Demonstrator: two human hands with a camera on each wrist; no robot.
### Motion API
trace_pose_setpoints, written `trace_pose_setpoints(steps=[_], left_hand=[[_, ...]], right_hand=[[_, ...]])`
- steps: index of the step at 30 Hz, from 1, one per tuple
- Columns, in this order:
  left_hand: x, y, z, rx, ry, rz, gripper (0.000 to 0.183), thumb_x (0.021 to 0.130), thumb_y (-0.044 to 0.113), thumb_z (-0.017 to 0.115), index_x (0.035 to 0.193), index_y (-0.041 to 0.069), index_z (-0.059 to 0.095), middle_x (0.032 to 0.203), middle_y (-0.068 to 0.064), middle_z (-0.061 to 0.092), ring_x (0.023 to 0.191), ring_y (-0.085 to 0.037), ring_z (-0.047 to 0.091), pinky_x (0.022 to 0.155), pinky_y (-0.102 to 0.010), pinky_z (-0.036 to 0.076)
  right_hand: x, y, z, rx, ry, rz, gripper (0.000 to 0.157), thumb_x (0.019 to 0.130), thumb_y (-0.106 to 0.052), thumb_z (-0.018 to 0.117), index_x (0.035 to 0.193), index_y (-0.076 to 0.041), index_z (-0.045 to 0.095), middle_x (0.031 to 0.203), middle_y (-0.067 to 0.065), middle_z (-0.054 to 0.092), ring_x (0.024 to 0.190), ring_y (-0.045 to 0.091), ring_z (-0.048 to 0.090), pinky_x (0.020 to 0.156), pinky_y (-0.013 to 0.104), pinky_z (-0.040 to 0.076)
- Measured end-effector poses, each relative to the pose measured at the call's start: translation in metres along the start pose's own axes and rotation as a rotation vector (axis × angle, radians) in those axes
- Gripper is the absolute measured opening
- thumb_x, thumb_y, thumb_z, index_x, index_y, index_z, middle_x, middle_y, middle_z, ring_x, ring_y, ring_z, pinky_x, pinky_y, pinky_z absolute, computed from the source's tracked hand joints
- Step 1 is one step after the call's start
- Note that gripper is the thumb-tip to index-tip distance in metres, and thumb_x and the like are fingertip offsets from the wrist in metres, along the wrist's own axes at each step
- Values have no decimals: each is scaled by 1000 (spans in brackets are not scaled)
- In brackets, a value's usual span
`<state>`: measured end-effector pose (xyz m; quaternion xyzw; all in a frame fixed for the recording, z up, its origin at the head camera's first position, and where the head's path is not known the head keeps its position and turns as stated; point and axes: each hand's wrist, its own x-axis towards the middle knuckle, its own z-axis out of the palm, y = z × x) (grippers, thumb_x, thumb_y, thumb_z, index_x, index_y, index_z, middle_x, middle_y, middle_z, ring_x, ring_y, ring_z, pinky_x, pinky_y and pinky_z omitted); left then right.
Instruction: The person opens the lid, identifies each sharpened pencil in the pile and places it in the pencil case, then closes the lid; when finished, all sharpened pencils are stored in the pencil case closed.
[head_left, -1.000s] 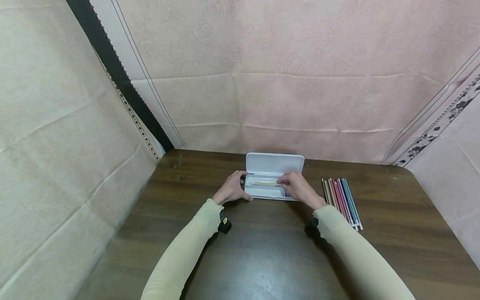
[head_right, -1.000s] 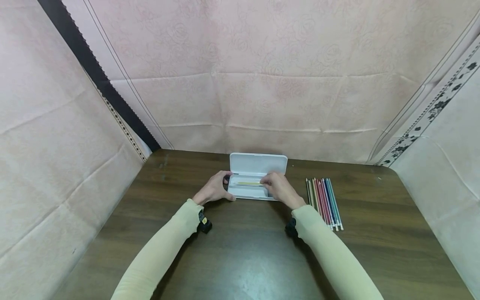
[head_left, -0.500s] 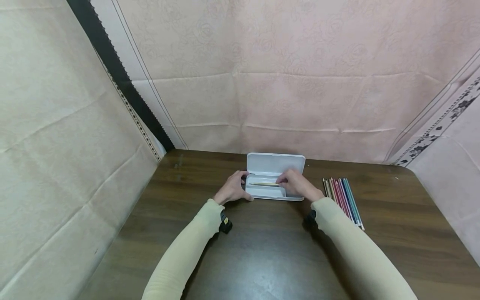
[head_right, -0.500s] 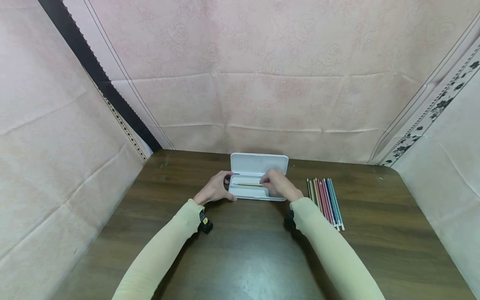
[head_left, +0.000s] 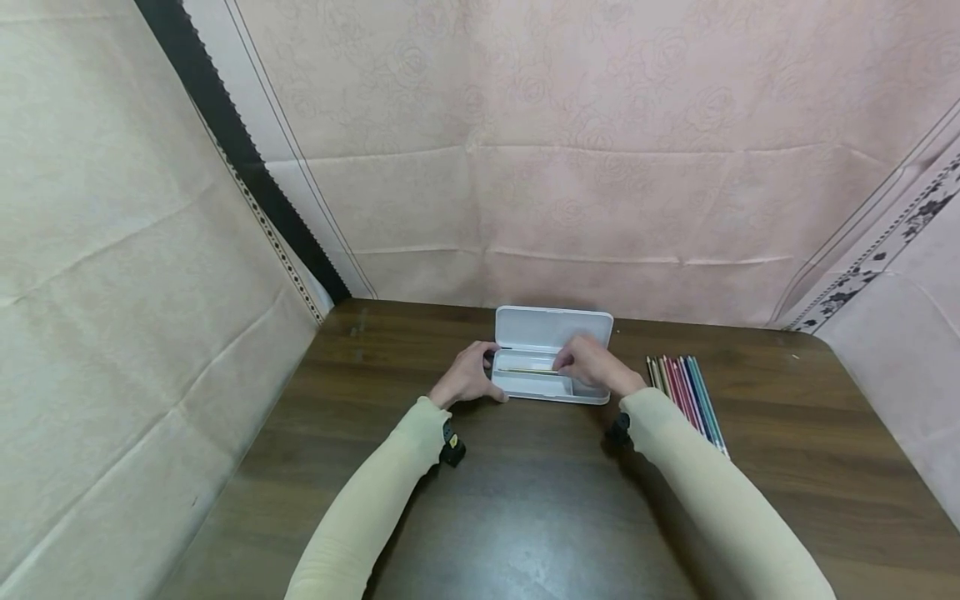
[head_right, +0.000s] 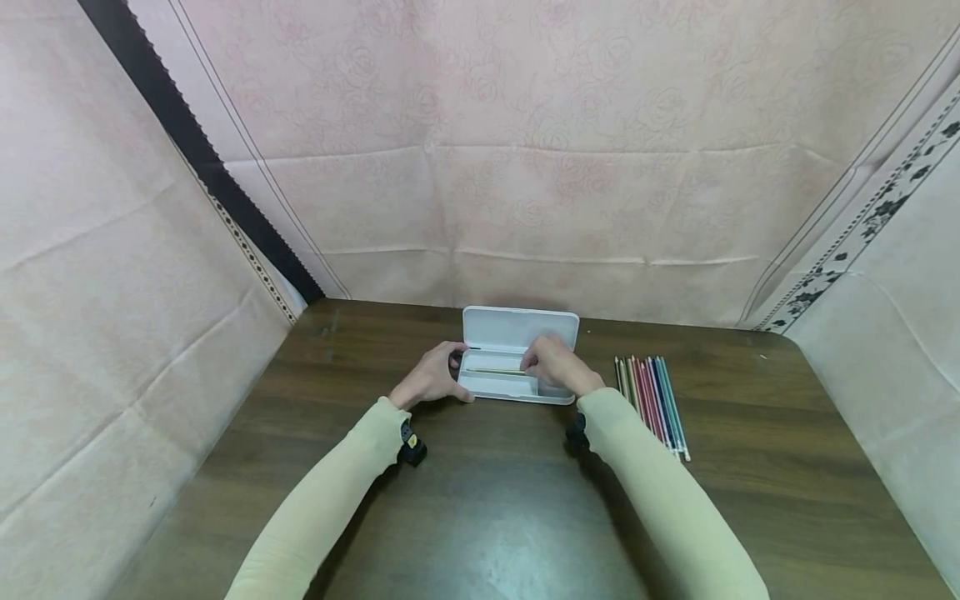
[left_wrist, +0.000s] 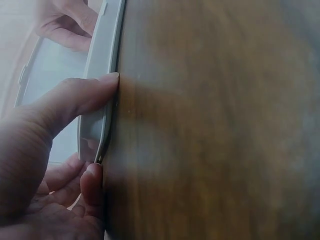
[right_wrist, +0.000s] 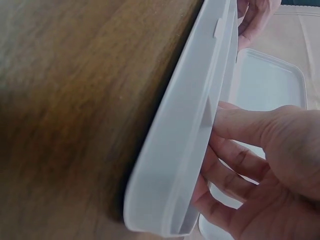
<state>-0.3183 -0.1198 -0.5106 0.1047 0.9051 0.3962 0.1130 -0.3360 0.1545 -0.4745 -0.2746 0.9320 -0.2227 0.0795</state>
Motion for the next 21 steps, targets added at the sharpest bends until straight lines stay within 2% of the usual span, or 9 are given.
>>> trace_pose_setpoints(steps=[13,21], left_hand=[[-1,1,0,-14,-3,-6,95,76,18,100,157,8,51,158,-15,55,138,-34,59,117,-52,52],[-1,1,-1,-10,1,-1,94,76,18,100,157,8,51,157,-15,55,138,-34,58,117,-51,52]], right_hand=[[-1,-1,4,-18,8,-12,15,99,4,74,102,-2,87,106,14,85,102,29,77,97,51,62],[-4,-1,5,-16,46,-59,15,99,6,72,103,1,86,105,16,85,99,30,77,94,50,63]])
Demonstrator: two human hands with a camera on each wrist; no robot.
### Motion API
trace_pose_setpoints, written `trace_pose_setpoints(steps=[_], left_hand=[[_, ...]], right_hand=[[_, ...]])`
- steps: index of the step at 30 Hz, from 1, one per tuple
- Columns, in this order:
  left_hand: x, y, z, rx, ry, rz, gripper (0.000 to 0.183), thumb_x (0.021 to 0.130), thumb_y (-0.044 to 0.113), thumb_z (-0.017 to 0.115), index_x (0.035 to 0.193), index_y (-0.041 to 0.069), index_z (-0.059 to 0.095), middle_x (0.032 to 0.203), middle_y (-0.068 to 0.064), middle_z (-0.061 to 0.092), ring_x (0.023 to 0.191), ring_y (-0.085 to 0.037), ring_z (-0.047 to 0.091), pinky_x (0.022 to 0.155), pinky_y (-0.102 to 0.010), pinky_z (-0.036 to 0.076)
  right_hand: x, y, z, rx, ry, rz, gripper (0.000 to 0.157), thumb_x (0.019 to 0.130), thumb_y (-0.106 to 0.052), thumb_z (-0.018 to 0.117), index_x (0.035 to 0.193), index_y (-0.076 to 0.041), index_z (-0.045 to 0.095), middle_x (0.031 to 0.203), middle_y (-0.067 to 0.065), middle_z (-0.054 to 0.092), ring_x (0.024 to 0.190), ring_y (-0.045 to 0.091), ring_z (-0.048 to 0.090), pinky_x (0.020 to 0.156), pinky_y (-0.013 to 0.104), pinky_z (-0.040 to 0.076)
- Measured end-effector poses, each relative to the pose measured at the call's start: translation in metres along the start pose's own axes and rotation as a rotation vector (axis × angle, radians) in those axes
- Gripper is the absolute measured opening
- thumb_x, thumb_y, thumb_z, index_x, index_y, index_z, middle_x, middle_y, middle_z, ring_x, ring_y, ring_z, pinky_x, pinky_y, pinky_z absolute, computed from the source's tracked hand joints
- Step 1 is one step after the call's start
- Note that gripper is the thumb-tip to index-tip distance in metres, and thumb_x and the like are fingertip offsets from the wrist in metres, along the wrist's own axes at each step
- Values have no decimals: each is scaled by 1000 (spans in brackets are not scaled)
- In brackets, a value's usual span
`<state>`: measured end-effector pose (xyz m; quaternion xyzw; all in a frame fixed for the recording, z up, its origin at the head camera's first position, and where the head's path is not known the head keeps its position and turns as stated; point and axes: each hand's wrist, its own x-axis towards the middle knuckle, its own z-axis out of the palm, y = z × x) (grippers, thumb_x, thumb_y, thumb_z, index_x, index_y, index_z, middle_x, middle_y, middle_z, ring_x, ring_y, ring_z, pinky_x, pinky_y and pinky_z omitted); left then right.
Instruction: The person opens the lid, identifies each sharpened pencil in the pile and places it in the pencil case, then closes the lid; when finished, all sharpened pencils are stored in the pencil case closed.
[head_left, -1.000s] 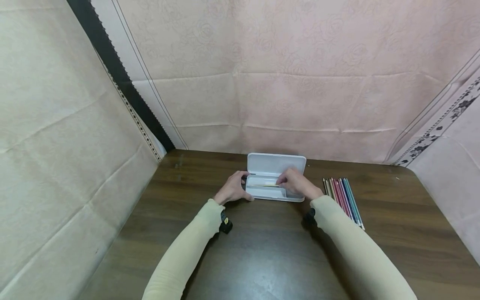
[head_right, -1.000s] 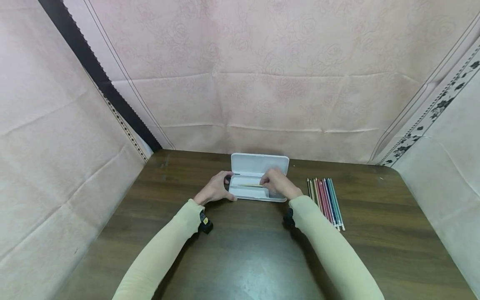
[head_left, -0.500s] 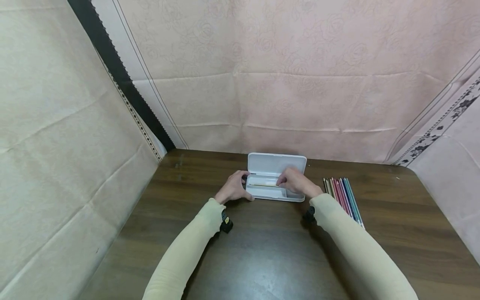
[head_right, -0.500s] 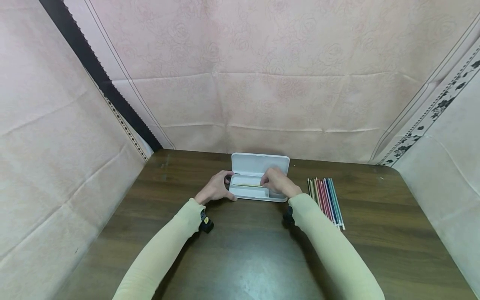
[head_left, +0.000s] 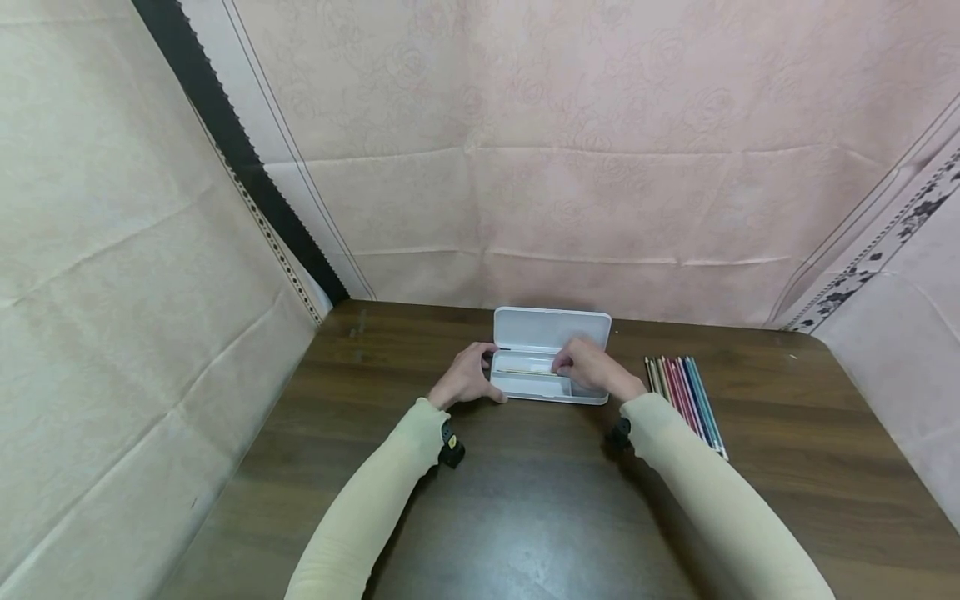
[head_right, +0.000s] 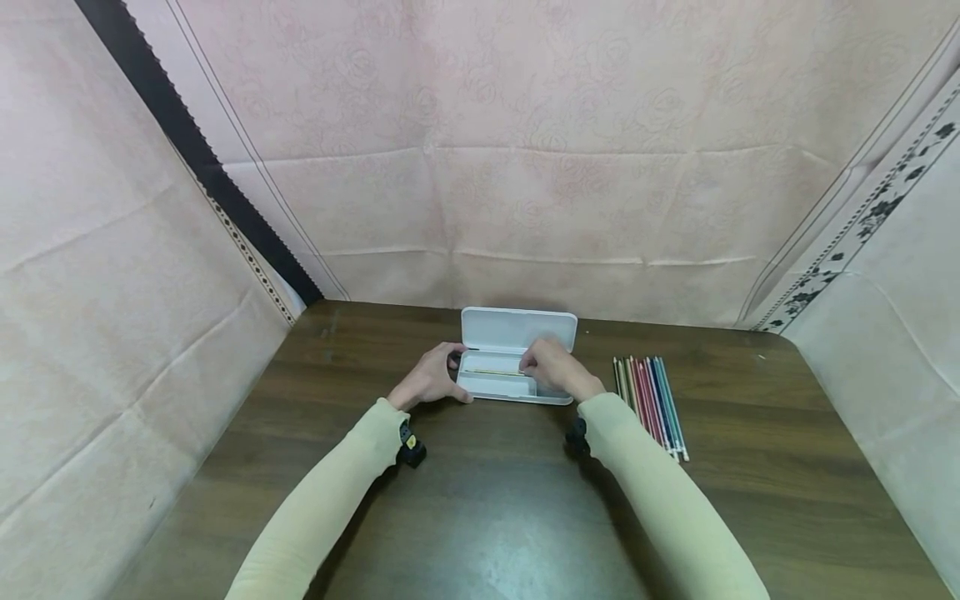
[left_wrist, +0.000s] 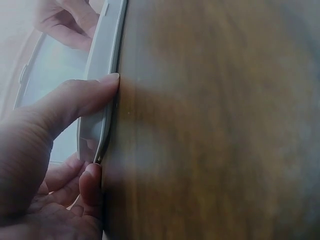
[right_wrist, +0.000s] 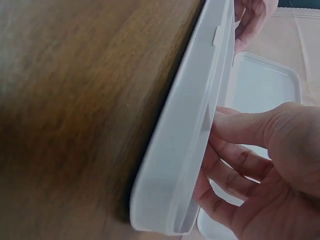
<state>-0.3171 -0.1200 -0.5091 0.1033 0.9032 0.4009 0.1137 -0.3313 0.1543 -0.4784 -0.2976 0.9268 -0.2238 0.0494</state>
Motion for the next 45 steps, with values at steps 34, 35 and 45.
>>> trace_pose_setpoints(steps=[34,35,45], left_hand=[[1,-3,2,1,-8,2,97,76,19,100,159,10,51,155,-14,57,137,-32,59,114,-49,54],[1,-3,2,-1,-9,3,97,76,18,100,159,10,51,155,-14,57,137,-32,59,114,-49,54],[-1,-1,1,4,-8,7,97,76,19,100,159,10,50,155,-14,56,137,-32,59,114,-49,54]], right_hand=[[-109,26,-43,26,267,221,21,102,-6,72,119,5,79,110,22,79,92,28,71,79,45,61],[-114,28,-43,24,275,225,21,102,-6,72,118,5,79,109,22,79,91,27,71,79,44,60],[-150,48,-45,13,301,338,23,101,-6,73,118,7,78,102,23,81,86,30,76,71,42,60]])
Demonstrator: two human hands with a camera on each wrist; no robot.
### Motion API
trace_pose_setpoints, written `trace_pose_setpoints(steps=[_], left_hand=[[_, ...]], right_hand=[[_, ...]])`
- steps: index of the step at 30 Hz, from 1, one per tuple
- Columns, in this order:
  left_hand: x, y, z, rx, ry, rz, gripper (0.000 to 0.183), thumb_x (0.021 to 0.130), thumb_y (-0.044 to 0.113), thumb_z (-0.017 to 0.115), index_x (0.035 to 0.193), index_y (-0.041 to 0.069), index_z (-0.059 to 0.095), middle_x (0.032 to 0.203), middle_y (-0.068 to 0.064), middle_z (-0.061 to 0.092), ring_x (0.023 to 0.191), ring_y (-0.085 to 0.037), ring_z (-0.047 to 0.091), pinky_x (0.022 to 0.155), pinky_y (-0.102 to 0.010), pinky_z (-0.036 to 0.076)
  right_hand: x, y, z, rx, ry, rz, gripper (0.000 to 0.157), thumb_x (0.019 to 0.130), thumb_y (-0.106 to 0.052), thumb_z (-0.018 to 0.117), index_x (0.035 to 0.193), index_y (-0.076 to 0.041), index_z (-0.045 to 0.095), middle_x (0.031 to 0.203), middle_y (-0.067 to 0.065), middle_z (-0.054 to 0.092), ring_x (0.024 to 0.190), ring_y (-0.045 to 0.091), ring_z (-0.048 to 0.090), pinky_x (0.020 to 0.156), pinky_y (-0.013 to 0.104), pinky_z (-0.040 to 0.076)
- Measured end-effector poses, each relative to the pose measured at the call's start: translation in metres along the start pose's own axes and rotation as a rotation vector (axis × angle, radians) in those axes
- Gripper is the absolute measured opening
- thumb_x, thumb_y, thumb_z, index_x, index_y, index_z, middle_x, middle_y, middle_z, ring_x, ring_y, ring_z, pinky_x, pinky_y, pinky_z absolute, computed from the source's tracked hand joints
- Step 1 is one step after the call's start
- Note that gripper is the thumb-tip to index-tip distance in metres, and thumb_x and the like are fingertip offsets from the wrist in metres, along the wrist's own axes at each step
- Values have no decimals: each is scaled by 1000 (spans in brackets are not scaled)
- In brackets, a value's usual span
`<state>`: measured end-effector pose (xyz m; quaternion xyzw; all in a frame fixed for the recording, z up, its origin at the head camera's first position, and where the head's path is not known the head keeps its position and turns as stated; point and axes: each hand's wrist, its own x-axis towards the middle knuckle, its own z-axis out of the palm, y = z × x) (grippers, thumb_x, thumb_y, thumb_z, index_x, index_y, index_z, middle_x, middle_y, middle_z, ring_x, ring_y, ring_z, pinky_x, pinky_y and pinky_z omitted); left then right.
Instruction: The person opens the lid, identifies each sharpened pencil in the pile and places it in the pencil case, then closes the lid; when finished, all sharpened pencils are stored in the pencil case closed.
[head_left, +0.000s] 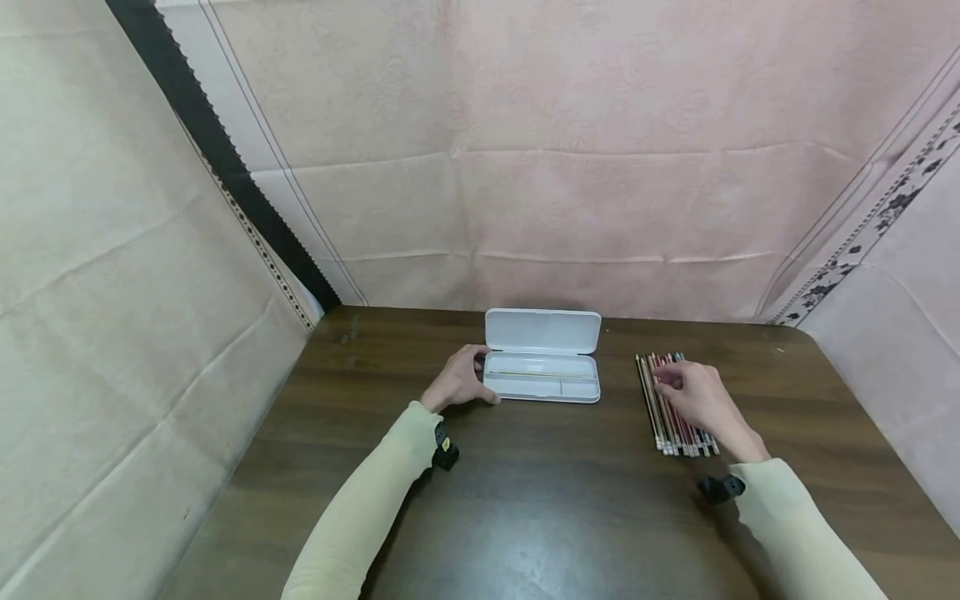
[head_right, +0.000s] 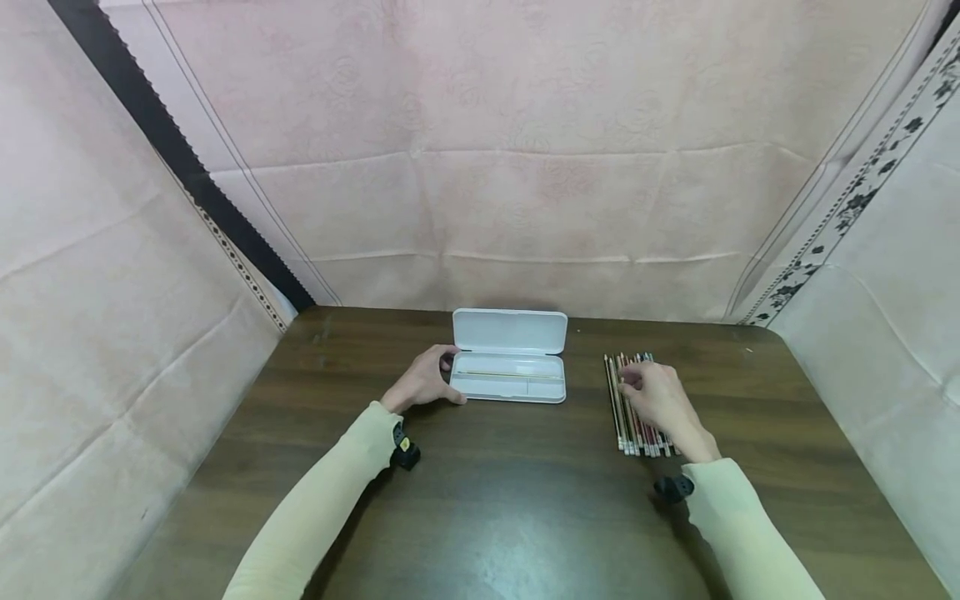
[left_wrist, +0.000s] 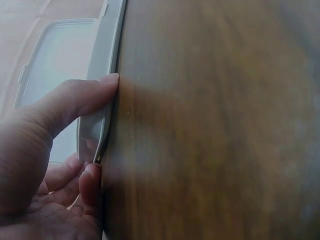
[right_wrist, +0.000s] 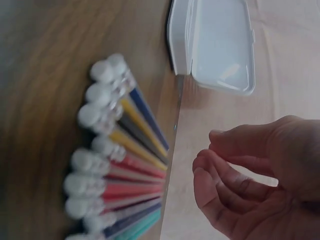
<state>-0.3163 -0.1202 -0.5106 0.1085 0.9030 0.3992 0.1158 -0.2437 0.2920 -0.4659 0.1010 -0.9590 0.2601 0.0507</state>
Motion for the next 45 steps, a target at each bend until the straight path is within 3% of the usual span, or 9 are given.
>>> trace_pose_setpoints(steps=[8,11,16,20,28,38,45], left_hand=[[-1,0,0,-6,6,-13,97,76,20,100,159,12,51,153,-13,58,137,-31,59,114,-50,53],[-1,1,0,-3,7,-13,97,76,20,99,159,12,50,153,-13,57,137,-31,59,115,-50,53],[-1,1,0,-1,2,-15,96,77,20,99,159,12,50,153,-13,57,137,-31,58,115,-50,53],[-2,1,0,-5,-1,-20,96,77,20,99,160,12,50,153,-13,57,138,-31,58,115,-51,52],[0,1,0,-11,5,-19,96,77,19,99,159,12,50,153,-13,57,137,-31,58,115,-50,52],[1,0,1,-2,9,-19,96,77,21,100,159,11,51,153,-13,58,136,-31,59,115,-49,53],[1,1,1,-1,13,-19,96,76,20,100,158,11,51,152,-13,58,136,-31,59,115,-49,53]], right_hand=[[-13,15,-6,-26,6,98,25,101,-5,70,118,11,76,108,31,79,95,43,78,81,57,62],[-17,18,-8,-28,-3,152,27,102,-7,70,120,13,74,111,33,78,93,41,77,79,55,63],[-22,22,-11,-9,-37,225,29,104,-6,67,124,15,72,113,36,75,83,30,73,68,42,60],[-25,25,-10,-7,-36,221,28,102,-3,66,122,16,72,111,36,76,79,26,70,65,37,57],[-25,31,-8,-31,-34,241,25,100,-1,64,114,17,74,109,37,75,83,33,72,70,48,61],[-22,35,-6,-36,-67,294,26,101,0,63,116,19,73,112,40,72,82,33,69,68,44,60],[-23,38,-6,-54,-44,285,26,99,-1,62,112,19,73,101,36,72,78,33,67,65,44,58]])
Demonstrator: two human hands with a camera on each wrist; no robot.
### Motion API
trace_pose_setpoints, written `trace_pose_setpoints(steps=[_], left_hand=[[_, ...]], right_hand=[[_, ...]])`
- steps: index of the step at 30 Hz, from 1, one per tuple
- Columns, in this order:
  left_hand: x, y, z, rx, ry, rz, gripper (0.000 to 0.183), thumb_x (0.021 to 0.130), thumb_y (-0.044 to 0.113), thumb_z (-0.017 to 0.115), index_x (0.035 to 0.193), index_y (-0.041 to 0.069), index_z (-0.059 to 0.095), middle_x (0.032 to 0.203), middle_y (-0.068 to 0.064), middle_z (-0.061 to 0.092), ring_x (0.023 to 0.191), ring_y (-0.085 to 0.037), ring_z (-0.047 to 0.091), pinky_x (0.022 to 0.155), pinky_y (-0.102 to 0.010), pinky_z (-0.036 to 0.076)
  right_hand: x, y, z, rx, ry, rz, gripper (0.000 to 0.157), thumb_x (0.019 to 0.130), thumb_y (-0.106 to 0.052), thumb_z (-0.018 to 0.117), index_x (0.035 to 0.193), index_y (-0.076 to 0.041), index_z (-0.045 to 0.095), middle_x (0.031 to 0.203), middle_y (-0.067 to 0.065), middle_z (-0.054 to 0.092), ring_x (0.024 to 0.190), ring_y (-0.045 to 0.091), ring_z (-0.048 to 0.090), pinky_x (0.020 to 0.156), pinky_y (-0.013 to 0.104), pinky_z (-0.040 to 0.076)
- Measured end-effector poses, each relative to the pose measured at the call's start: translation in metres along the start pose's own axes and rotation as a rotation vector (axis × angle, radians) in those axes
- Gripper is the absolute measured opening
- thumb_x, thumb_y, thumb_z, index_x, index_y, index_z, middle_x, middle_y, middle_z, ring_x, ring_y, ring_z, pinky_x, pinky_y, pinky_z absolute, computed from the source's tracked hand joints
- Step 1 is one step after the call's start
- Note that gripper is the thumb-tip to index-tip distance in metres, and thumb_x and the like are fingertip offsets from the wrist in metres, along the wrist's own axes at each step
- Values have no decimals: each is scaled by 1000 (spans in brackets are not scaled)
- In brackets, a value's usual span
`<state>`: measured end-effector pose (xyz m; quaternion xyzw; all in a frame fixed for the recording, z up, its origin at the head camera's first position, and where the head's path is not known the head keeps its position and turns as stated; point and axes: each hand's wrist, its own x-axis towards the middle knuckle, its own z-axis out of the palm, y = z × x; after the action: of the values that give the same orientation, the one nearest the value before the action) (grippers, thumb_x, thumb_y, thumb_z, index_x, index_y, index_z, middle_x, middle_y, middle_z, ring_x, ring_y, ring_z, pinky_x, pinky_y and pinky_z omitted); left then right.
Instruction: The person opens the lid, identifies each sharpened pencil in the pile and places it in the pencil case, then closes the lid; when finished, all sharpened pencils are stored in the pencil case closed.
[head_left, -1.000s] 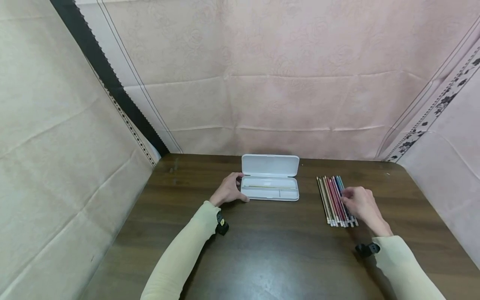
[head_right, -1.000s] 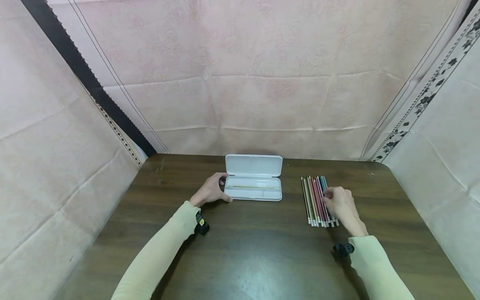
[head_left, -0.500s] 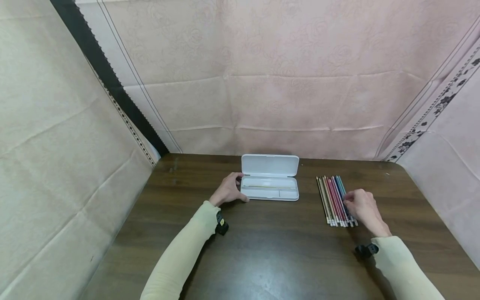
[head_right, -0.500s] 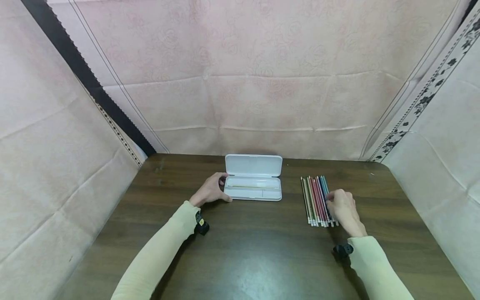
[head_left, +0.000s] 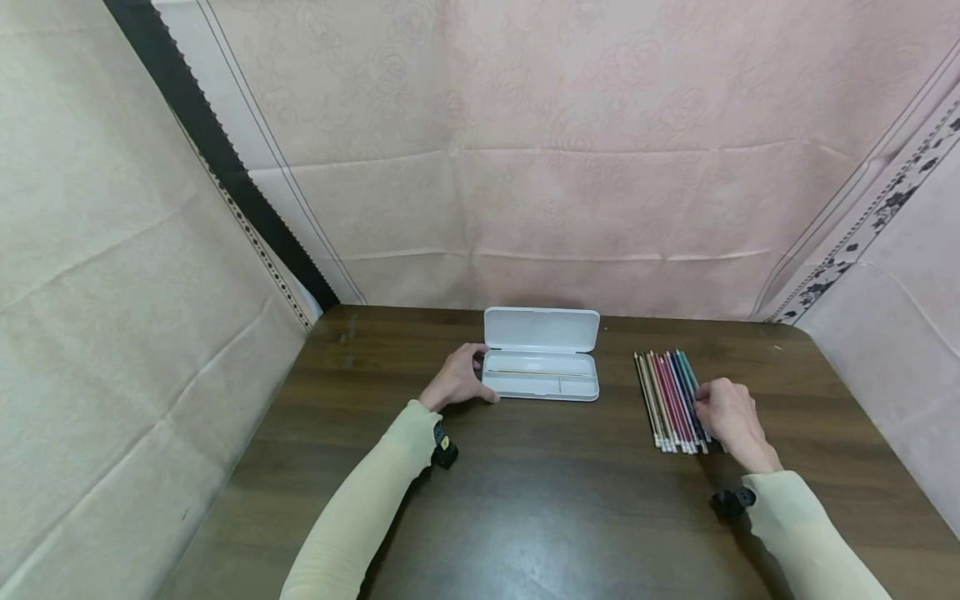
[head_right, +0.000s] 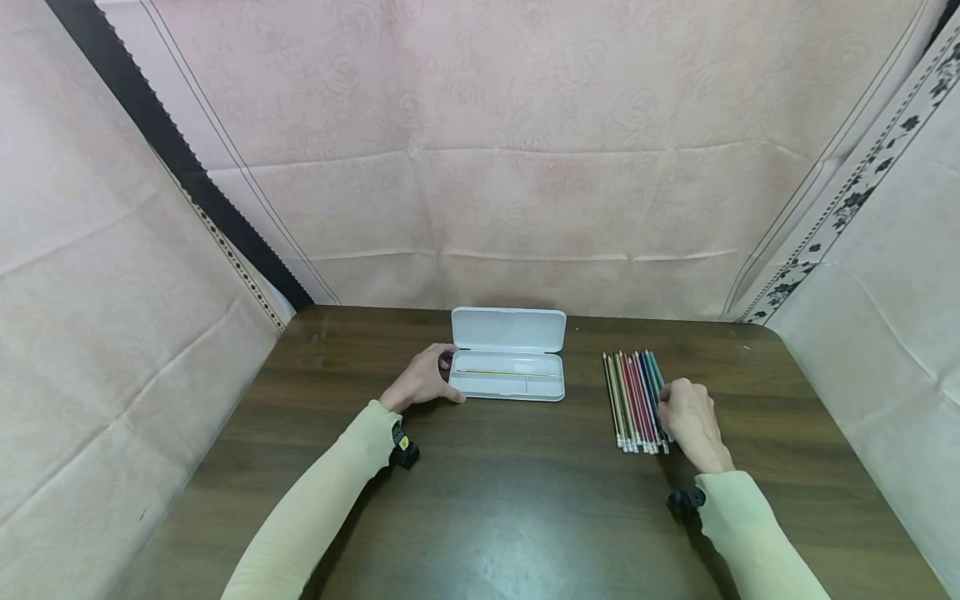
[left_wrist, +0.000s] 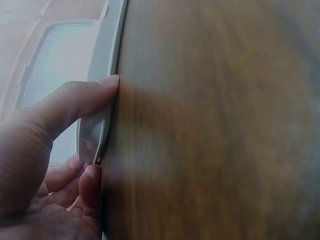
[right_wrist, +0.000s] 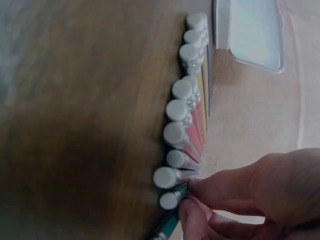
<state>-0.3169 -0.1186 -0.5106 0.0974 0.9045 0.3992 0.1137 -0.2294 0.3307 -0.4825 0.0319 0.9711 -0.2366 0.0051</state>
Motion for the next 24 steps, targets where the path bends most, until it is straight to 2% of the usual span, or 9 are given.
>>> trace_pose_setpoints(steps=[9,17,24], left_hand=[[1,-2,1,-17,1,3,96,76,18,100,158,11,51,153,-13,57,137,-31,58,115,-49,53],[0,-1,0,-14,-2,2,96,76,20,100,158,11,51,154,-13,57,138,-31,59,115,-49,53],[-1,-1,0,-7,-6,3,96,77,20,100,159,12,51,153,-13,58,137,-31,58,114,-50,53]], right_hand=[[0,-1,-1,-1,-38,61,23,98,-2,63,105,17,74,90,30,70,72,29,65,58,35,52],[1,-1,-2,-23,-15,51,17,95,-1,66,97,14,73,87,28,69,69,29,63,57,36,50],[1,-1,-2,-24,-24,67,16,95,-2,68,96,13,72,86,27,68,70,29,63,57,36,49]])
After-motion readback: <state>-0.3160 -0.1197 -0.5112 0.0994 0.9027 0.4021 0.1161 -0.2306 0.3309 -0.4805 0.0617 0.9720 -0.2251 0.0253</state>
